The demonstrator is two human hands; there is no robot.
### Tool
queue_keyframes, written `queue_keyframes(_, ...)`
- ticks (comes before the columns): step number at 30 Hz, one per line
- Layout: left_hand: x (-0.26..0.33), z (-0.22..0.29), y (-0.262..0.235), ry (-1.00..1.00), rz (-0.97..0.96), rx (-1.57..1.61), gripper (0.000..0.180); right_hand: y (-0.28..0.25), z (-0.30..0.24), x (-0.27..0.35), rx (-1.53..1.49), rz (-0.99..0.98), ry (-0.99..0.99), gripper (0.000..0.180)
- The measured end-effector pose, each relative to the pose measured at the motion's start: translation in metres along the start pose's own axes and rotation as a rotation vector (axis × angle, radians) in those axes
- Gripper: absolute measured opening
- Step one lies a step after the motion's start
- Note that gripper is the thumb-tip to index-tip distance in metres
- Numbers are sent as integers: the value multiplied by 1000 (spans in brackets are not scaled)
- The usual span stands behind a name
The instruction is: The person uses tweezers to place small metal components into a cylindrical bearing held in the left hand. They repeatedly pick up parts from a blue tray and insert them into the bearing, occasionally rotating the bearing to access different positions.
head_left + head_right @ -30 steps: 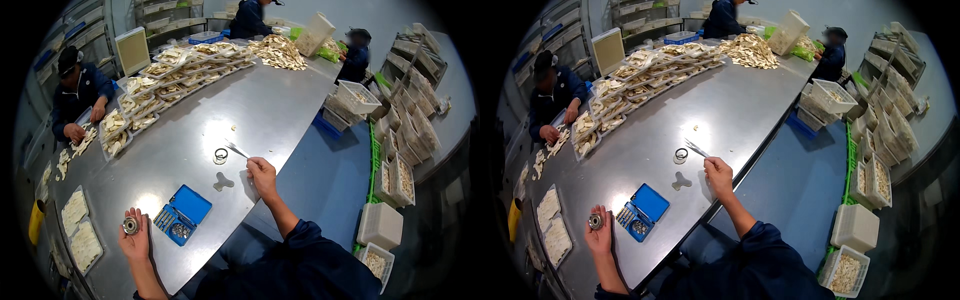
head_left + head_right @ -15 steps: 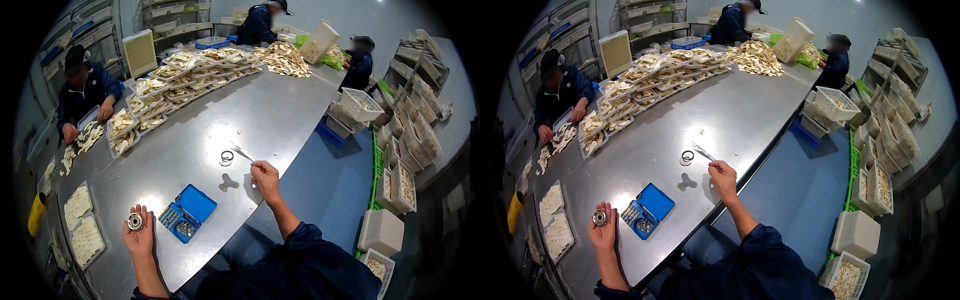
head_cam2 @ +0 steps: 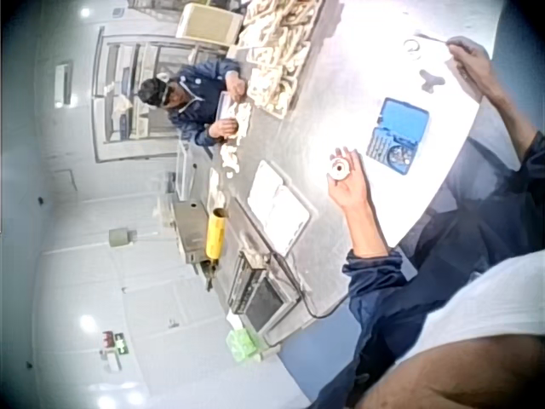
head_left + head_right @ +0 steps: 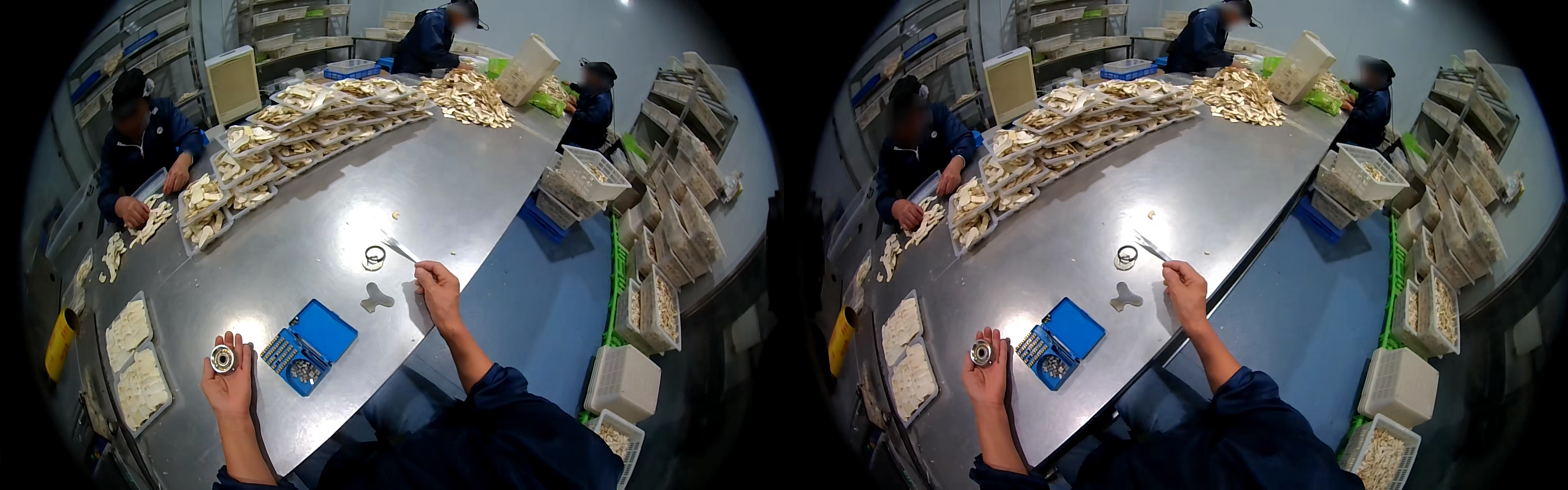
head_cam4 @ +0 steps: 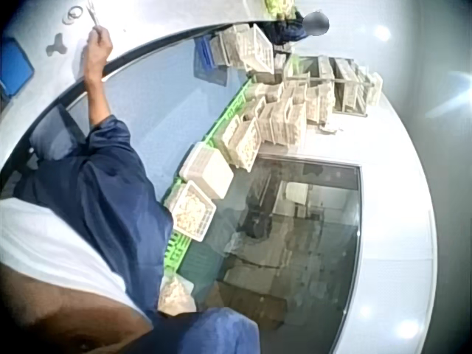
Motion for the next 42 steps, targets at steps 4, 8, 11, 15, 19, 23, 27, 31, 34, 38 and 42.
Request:
queue_keyframes(4,-1,0,0,0,11,13,42,-1,0,1,-23,-5,-19,18)
queue_keyframes(8,0,0,-1,15,27,16,42,1,-4,6,3,-4,48,16)
queue_keyframes(11,1,1,0,24,35,8,42,1,-5,7,15,9,80,16)
queue_keyframes(15,2,2,-2,10,28,19,42,2,-7,5,-1,-5,80,16)
queue_keyframes(19,3,0,2,15,52,9,42,0,-4,3,0,-3,59,18)
queue_keyframes(23,0,0,1,-1,26,2,42,0,-3,1,-31,-10,7,17)
queue_keyframes(27,-2,2,-1,-1,-5,-21,43,1,-3,0,-35,-11,-5,17)
queue_keyframes(31,-4,2,-5,1,-50,-16,44,0,-6,3,-64,-5,48,19)
queue_keyframes(34,0,-1,-3,9,-27,-10,45,-3,-3,2,-8,-1,21,22)
queue_keyframes(38,3,0,1,3,-52,-7,45,-1,-2,0,-74,-23,4,24)
queue_keyframes(42,3,3,-1,8,-53,-10,44,0,-1,1,-61,-44,33,20)
Point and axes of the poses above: each hand's wrist, its own x-axis away from the middle knuckle, its own y-axis out of the palm, z = x × y, the point moved 4 cm from there along -x, towards the middle knuckle, and after that the axes turned 8 degrees about y, right-handed, at the moved point
